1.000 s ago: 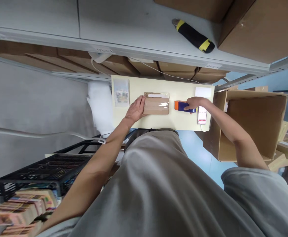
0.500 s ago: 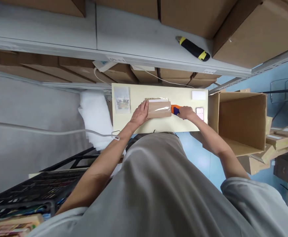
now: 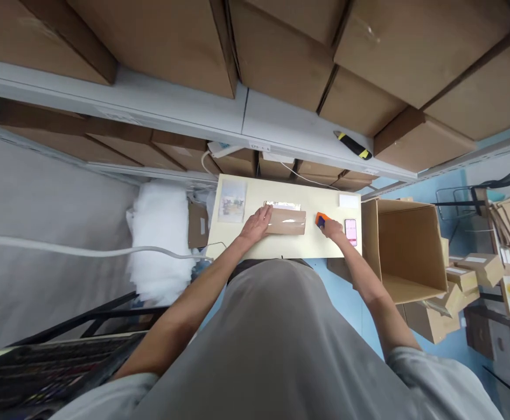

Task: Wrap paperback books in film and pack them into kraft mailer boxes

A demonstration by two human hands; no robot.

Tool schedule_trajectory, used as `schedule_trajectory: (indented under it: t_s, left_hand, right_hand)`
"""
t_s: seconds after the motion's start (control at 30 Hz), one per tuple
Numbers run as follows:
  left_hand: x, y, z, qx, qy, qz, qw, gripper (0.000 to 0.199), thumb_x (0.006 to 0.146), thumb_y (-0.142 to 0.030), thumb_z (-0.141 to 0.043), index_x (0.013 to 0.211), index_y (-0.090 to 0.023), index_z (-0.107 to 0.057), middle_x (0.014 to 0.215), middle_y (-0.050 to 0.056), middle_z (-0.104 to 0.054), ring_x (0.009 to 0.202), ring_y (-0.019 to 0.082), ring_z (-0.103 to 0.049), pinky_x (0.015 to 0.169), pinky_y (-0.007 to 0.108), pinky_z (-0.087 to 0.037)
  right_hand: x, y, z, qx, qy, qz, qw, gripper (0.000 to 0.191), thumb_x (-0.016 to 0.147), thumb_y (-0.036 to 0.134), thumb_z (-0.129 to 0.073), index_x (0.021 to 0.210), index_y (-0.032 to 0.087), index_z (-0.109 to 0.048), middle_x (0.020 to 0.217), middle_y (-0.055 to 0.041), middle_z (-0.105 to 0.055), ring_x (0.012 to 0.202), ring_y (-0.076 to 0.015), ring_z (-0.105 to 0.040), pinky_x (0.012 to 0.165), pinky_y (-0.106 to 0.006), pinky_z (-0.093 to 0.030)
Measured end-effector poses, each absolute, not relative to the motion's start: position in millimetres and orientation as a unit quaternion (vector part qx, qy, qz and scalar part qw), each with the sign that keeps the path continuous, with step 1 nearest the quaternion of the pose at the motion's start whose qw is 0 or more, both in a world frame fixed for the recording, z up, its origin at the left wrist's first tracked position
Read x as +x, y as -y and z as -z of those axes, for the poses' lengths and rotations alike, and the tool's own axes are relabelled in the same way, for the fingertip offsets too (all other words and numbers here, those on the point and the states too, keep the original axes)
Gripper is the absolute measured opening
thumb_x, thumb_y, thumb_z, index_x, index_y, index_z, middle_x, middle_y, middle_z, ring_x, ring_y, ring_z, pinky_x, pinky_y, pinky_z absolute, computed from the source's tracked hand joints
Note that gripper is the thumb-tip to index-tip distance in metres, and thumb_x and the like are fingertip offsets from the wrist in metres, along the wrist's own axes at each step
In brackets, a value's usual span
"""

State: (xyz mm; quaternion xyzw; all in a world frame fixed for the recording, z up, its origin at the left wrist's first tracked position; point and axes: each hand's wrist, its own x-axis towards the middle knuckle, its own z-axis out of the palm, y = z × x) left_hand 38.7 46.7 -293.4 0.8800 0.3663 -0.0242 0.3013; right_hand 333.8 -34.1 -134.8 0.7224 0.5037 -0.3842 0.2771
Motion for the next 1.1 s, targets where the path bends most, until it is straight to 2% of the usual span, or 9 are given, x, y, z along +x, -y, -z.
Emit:
schedule_trajectory:
  t_s: [0.1, 0.17, 0.3, 0.43, 0.57, 0.77, 0.87, 1.0, 1.1]
  left_hand:
    - [38, -44, 282, 0.875, -0.378, 0.012, 0.303, 0.138, 0.076, -0.040, -0.096, 0.186, -0.015, -0.017, 0.190, 0.031, -0.019, 0.176, 0.056, -0.023, 0.139, 0.071, -0.033]
    - [51, -42, 263, 0.879, -0.368, -0.034, 0.302, 0.144, 0.077, -0.050, -0.097, 0.187, -0.016, -0.011, 0.191, 0.030, -0.012, 0.178, 0.055, -0.012, 0.141, 0.075, -0.024]
    - [104, -50, 200, 0.898, -0.290, -0.198, 0.266, 0.119, 0.100, -0.047, -0.076, 0.188, -0.021, 0.000, 0.194, 0.023, -0.011, 0.182, 0.043, -0.001, 0.145, 0.072, -0.014]
    - [154, -77, 137, 0.887, -0.269, -0.295, 0.231, 0.112, 0.105, -0.038, -0.070, 0.187, -0.017, 0.003, 0.195, 0.021, -0.010, 0.182, 0.039, 0.000, 0.148, 0.066, -0.014]
    - [174, -116, 114, 0.854, -0.323, -0.323, 0.249, 0.112, 0.104, -0.034, -0.067, 0.186, -0.010, 0.004, 0.194, 0.025, -0.001, 0.182, 0.045, -0.003, 0.146, 0.069, -0.022]
    - [166, -132, 127, 0.835, -0.352, -0.317, 0.280, 0.094, 0.106, -0.037, -0.063, 0.186, -0.015, -0.018, 0.193, 0.022, -0.019, 0.181, 0.045, -0.016, 0.143, 0.069, -0.030]
    - [145, -116, 146, 0.818, -0.385, -0.294, 0.310, 0.083, 0.108, -0.038, -0.062, 0.181, -0.012, -0.032, 0.190, 0.023, -0.030, 0.179, 0.043, -0.026, 0.143, 0.064, -0.033]
    - [92, -84, 195, 0.764, -0.472, -0.253, 0.361, 0.079, 0.105, -0.039, -0.065, 0.175, -0.011, -0.042, 0.184, 0.023, -0.042, 0.174, 0.040, -0.038, 0.145, 0.058, -0.032]
    - [44, -53, 238, 0.698, -0.565, -0.208, 0.388, 0.074, 0.105, -0.038, -0.064, 0.170, -0.007, -0.048, 0.176, 0.026, -0.053, 0.168, 0.040, -0.049, 0.143, 0.056, -0.036]
  right_hand:
    - [335, 39, 112, 0.772, -0.478, 0.316, 0.274, 0.044, 0.115, 0.047, -0.043, 0.136, 0.022, -0.072, 0.134, -0.0264, -0.082, 0.130, -0.0425, -0.080, 0.098, -0.046, -0.064]
    - [335, 35, 95, 0.802, -0.468, 0.280, 0.244, 0.049, 0.117, 0.050, -0.035, 0.142, 0.022, -0.068, 0.139, -0.0253, -0.081, 0.132, -0.0415, -0.079, 0.099, -0.044, -0.063]
    - [330, 3, 52, 0.846, -0.486, 0.201, 0.087, 0.057, 0.117, 0.058, -0.038, 0.149, 0.016, -0.057, 0.140, -0.0284, -0.079, 0.133, -0.0453, -0.077, 0.106, -0.046, -0.060]
    - [321, -53, 14, 0.811, -0.561, 0.163, -0.033, 0.053, 0.116, 0.050, -0.040, 0.155, 0.014, -0.046, 0.141, -0.0279, -0.077, 0.129, -0.0449, -0.075, 0.107, -0.049, -0.059]
    - [318, -112, 1, 0.742, -0.654, 0.140, -0.034, 0.050, 0.114, 0.036, -0.035, 0.156, 0.010, -0.040, 0.145, -0.0287, -0.073, 0.130, -0.0416, -0.072, 0.114, -0.049, -0.056]
    - [320, -175, 16, 0.696, -0.713, 0.077, 0.042, 0.053, 0.107, 0.021, -0.038, 0.156, 0.001, -0.047, 0.151, -0.0340, -0.069, 0.146, -0.0446, -0.062, 0.126, -0.058, -0.046]
    - [327, -192, 30, 0.701, -0.711, 0.047, 0.031, 0.057, 0.106, 0.019, -0.040, 0.159, -0.003, -0.046, 0.155, -0.0360, -0.065, 0.149, -0.0445, -0.058, 0.129, -0.063, -0.044]
    - [335, -169, 76, 0.689, -0.710, -0.010, -0.144, 0.060, 0.114, 0.030, -0.035, 0.169, 0.007, -0.041, 0.169, -0.0301, -0.053, 0.159, -0.0432, -0.049, 0.133, -0.074, -0.038]
    - [324, -100, 137, 0.684, -0.678, 0.009, -0.269, 0.063, 0.121, 0.045, -0.023, 0.176, 0.019, -0.036, 0.178, -0.0220, -0.045, 0.169, -0.0386, -0.039, 0.137, -0.073, -0.034]
